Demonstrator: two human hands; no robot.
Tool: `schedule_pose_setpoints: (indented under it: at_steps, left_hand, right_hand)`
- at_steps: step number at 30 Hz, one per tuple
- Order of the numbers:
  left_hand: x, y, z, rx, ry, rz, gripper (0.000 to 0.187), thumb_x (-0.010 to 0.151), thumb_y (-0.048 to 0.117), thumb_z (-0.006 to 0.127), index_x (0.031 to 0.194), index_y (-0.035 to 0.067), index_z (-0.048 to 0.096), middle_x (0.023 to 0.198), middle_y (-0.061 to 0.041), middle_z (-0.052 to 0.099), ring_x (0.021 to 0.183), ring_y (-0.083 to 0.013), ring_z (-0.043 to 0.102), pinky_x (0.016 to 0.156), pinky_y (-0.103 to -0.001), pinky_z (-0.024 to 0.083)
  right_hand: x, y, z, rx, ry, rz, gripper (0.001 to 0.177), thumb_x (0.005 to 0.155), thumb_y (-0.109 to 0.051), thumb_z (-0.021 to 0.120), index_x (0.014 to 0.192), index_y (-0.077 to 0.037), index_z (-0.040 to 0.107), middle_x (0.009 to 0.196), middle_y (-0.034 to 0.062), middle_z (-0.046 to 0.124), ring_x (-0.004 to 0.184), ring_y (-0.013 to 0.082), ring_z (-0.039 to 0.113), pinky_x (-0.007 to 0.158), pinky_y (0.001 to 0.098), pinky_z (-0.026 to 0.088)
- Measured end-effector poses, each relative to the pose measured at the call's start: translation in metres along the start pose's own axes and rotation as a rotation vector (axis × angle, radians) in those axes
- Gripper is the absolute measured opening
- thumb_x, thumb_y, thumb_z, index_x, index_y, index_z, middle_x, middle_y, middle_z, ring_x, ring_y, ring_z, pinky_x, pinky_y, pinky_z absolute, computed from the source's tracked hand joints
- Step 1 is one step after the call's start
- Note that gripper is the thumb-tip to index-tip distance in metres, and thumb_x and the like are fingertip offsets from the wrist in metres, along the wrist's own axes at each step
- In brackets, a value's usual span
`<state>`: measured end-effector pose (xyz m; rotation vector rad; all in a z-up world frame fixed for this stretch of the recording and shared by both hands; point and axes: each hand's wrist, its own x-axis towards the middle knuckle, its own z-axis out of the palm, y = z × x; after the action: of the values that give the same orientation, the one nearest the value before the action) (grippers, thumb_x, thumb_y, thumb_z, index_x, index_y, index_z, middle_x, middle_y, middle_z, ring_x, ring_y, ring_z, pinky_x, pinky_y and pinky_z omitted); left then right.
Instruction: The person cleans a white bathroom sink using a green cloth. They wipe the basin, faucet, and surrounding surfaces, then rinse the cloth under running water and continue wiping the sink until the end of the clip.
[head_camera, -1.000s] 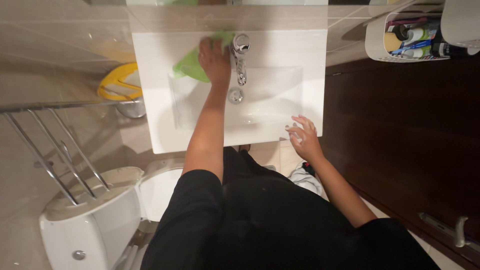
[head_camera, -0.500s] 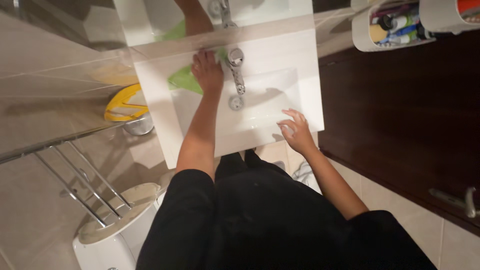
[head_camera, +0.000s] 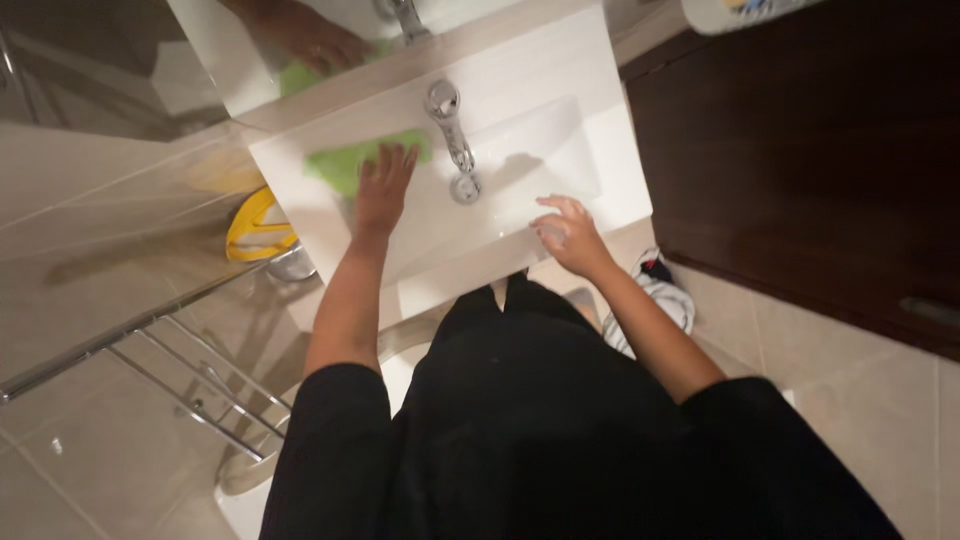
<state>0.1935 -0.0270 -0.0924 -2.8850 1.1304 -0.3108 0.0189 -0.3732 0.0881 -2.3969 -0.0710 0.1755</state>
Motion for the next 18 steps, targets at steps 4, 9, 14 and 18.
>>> schedule_pose_setpoints:
  at_steps: [4,9,14,18]
  left_hand:
    - [0.034,0.039,0.031,-0.101,0.069,0.120,0.064,0.097,0.008,0.054,0.160,0.010,0.045,0.163,-0.011,0.048,0.151,-0.0220,0.046,0.115,-0.046,0.046]
    - [0.100,0.118,0.046,-0.480,-0.197,-0.073,0.075,0.097,0.002,0.052,0.163,0.036,0.038,0.167,0.009,0.039,0.143,-0.0229,0.044,0.115,-0.031,0.040]
    - [0.157,0.171,0.042,0.034,0.220,0.011,0.072,0.100,0.006,0.051,0.168,0.022,0.034,0.172,0.001,0.031,0.158,-0.0201,0.029,0.124,-0.038,0.032]
    - [0.172,0.166,0.011,-0.323,0.151,-0.103,0.074,0.094,0.006,0.059,0.162,0.025,0.036,0.169,0.000,0.032,0.156,-0.0242,0.027,0.124,-0.045,0.026]
  right_hand:
    - [0.002,0.006,0.012,0.003,-0.005,-0.034,0.016,0.089,-0.011,0.067,0.104,-0.012,0.074,0.141,0.0103,0.059,0.137,0.0375,0.048,0.114,0.0509,0.039]
    - [0.017,0.001,0.008,-0.021,-0.042,-0.031,0.012,0.089,-0.011,0.070,0.100,-0.013,0.074,0.140,0.0107,0.060,0.136,0.0387,0.048,0.110,0.0517,0.038]
    - [0.034,0.001,-0.005,0.029,0.000,-0.065,0.015,0.088,-0.007,0.072,0.101,-0.014,0.072,0.139,0.0077,0.061,0.135,0.0357,0.051,0.112,0.0490,0.042]
    - [0.042,0.013,-0.014,-0.029,-0.043,-0.098,0.016,0.088,-0.007,0.073,0.102,-0.014,0.073,0.139,0.0093,0.062,0.134,0.0381,0.051,0.111,0.0516,0.041]
